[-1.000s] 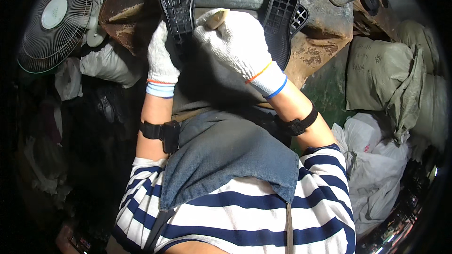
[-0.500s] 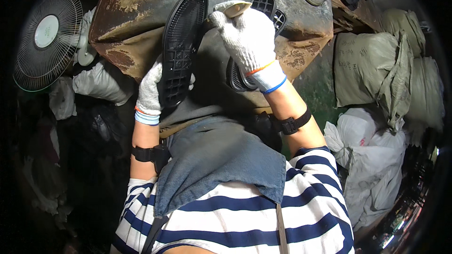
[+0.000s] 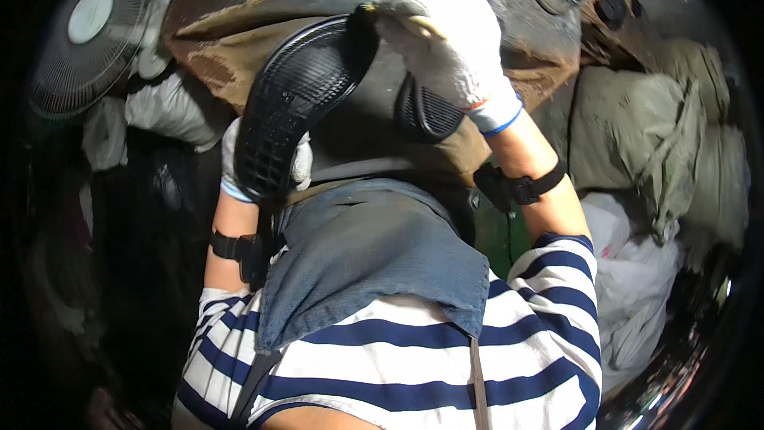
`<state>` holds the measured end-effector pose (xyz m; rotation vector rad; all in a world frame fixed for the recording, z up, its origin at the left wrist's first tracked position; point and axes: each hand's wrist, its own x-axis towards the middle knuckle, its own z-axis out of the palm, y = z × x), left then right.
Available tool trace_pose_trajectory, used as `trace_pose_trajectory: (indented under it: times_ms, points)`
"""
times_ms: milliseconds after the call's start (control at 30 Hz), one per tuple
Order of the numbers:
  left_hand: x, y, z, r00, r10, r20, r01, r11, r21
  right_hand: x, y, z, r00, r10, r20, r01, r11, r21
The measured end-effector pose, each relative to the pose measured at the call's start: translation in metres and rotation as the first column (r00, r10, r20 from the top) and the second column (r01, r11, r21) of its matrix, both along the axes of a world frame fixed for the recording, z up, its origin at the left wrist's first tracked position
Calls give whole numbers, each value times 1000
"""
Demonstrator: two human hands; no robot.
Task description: The person applies liquid to shoe soles with a brush, turning each one to coat the edges and bottom. After finishing a sole, the person tosses it onto a pile on the floor and picks up another from the workbench.
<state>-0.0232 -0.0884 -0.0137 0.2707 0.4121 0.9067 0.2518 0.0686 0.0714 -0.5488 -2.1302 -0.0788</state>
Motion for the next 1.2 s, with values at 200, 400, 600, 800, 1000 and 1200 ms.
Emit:
trace_pose_trajectory:
  times_ms: [200, 400, 600, 800, 1000, 1200]
  points:
    - [-16, -60, 2, 607, 437, -663, -154, 884, 442, -18, -2, -7, 999, 24, -45, -28, 995, -100]
    - [-95, -194, -65, 556, 732, 393, -781, 622, -55, -19, 9, 12, 970, -27, -241, -22, 980, -197]
    - [-129, -454, -28, -702, 619, 353, -696, -701, -156, -67, 26, 33, 969, 36, -244, -91, 972, -218]
    - [-153, -481, -15, -495, 618, 610, -788, -616, -15, -84, 1, 26, 973, -54, -225, -6, 966, -258]
    - [-114, -98, -24, 51, 982, -183, -796, 150, 586, -30, -3, 35, 940, -167, -298, 26, 905, -424]
    - [98, 96, -4, 240, 933, -266, 235, 210, 949, -9, -100, 38, 832, -54, -552, -271, 829, -489]
